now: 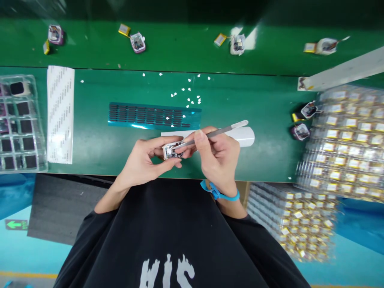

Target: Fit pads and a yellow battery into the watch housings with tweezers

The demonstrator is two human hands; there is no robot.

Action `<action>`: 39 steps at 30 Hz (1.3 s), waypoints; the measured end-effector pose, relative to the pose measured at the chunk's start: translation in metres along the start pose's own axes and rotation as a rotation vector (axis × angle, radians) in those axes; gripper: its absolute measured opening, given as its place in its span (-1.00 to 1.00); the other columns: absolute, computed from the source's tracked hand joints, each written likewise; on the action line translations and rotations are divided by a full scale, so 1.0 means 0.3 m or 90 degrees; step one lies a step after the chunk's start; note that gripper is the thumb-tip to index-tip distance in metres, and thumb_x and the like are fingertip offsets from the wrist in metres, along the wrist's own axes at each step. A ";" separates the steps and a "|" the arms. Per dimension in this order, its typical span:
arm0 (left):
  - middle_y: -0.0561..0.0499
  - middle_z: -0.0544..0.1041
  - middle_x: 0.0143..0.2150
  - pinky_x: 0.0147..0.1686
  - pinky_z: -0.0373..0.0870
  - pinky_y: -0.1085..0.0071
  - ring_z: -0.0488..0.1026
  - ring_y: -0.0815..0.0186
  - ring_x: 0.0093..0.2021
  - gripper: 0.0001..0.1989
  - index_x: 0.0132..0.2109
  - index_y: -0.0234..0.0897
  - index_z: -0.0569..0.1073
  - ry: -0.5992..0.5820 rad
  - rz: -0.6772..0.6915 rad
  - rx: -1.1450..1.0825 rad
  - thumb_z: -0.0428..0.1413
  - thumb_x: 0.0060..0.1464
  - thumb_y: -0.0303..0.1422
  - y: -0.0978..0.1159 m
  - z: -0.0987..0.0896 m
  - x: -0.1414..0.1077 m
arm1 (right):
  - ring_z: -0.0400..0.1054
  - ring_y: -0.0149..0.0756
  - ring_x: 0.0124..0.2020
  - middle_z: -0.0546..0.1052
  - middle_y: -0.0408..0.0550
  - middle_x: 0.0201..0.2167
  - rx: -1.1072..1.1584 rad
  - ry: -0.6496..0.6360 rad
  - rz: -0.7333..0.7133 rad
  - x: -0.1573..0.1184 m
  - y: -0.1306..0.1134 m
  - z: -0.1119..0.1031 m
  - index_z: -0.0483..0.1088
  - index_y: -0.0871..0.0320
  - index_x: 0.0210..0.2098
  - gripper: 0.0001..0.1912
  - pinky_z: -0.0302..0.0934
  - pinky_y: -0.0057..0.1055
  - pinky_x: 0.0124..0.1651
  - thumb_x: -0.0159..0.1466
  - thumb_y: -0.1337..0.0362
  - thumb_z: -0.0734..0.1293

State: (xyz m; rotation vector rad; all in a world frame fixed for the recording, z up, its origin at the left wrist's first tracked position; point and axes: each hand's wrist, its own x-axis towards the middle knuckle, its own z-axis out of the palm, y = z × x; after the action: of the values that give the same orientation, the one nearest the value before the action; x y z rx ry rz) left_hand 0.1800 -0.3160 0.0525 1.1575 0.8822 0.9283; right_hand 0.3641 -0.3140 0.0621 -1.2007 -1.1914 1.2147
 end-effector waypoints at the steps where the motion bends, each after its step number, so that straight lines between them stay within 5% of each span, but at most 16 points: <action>1: -0.06 0.76 -0.13 -0.23 0.76 0.46 0.74 0.27 -0.33 -0.60 0.13 -0.30 0.66 0.000 -0.002 0.000 0.38 0.14 -0.54 0.002 -0.001 0.002 | 0.56 -0.39 -0.53 0.70 -0.17 -0.45 0.003 -0.002 -0.001 0.002 -0.001 0.000 0.61 0.07 -0.31 -0.67 0.53 -0.43 -0.41 0.50 0.05 0.36; 14: -0.02 0.75 -0.21 -0.28 0.73 0.50 0.74 0.27 -0.35 -0.59 0.11 -0.31 0.66 0.007 -0.023 0.032 0.35 0.10 -0.59 0.013 -0.002 0.012 | 0.57 -0.37 -0.52 0.70 -0.15 -0.45 -0.012 -0.005 0.009 0.007 0.018 -0.004 0.59 0.09 -0.30 -0.66 0.54 -0.42 -0.39 0.50 0.03 0.35; 22: -0.12 0.75 -0.07 -0.30 0.70 0.41 0.73 0.26 -0.37 -0.77 0.07 -0.33 0.66 -0.012 -0.050 0.098 0.20 0.35 -0.40 0.007 -0.012 0.011 | 0.59 -0.39 -0.49 0.71 -0.18 -0.42 -0.040 0.006 -0.057 -0.019 0.052 -0.018 0.62 0.05 -0.22 -0.73 0.52 -0.43 -0.38 0.52 0.11 0.34; 26: -0.06 0.75 -0.15 -0.22 0.65 0.39 0.73 0.23 -0.29 -0.76 0.10 -0.29 0.63 -0.036 -0.022 0.231 0.15 0.40 -0.34 0.004 -0.036 0.028 | 0.64 -0.29 -0.36 0.74 -0.12 -0.27 -0.136 0.093 -0.150 0.016 0.104 -0.110 0.66 -0.01 -0.13 -0.72 0.50 -0.34 -0.36 0.53 0.06 0.32; 33: -0.13 0.67 0.13 0.19 0.43 0.07 0.58 0.07 0.18 -0.71 0.13 -0.23 0.57 -0.142 0.118 0.593 -0.02 0.48 -0.36 -0.068 -0.094 0.136 | 0.62 -0.17 -0.06 0.76 -0.13 -0.12 -0.376 -0.075 -0.156 0.125 0.187 -0.213 0.69 -0.03 -0.11 -0.79 0.51 -0.14 0.03 0.49 0.20 0.36; 39: -0.14 0.62 0.06 0.04 0.36 0.17 0.49 0.06 0.15 -0.68 0.19 -0.21 0.54 -0.229 0.165 0.685 -0.04 0.47 -0.39 -0.137 -0.112 0.208 | 0.62 -0.16 -0.06 0.77 -0.11 -0.10 -0.392 -0.097 -0.219 0.135 0.233 -0.219 0.68 0.00 -0.05 -0.81 0.53 -0.11 0.05 0.48 0.23 0.38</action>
State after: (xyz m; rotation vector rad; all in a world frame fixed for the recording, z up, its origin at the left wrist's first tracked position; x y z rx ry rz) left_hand 0.1772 -0.2526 0.0007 2.3178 0.9533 0.3636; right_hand 0.4287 -0.2742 -0.0091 -1.2752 -1.8856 0.7025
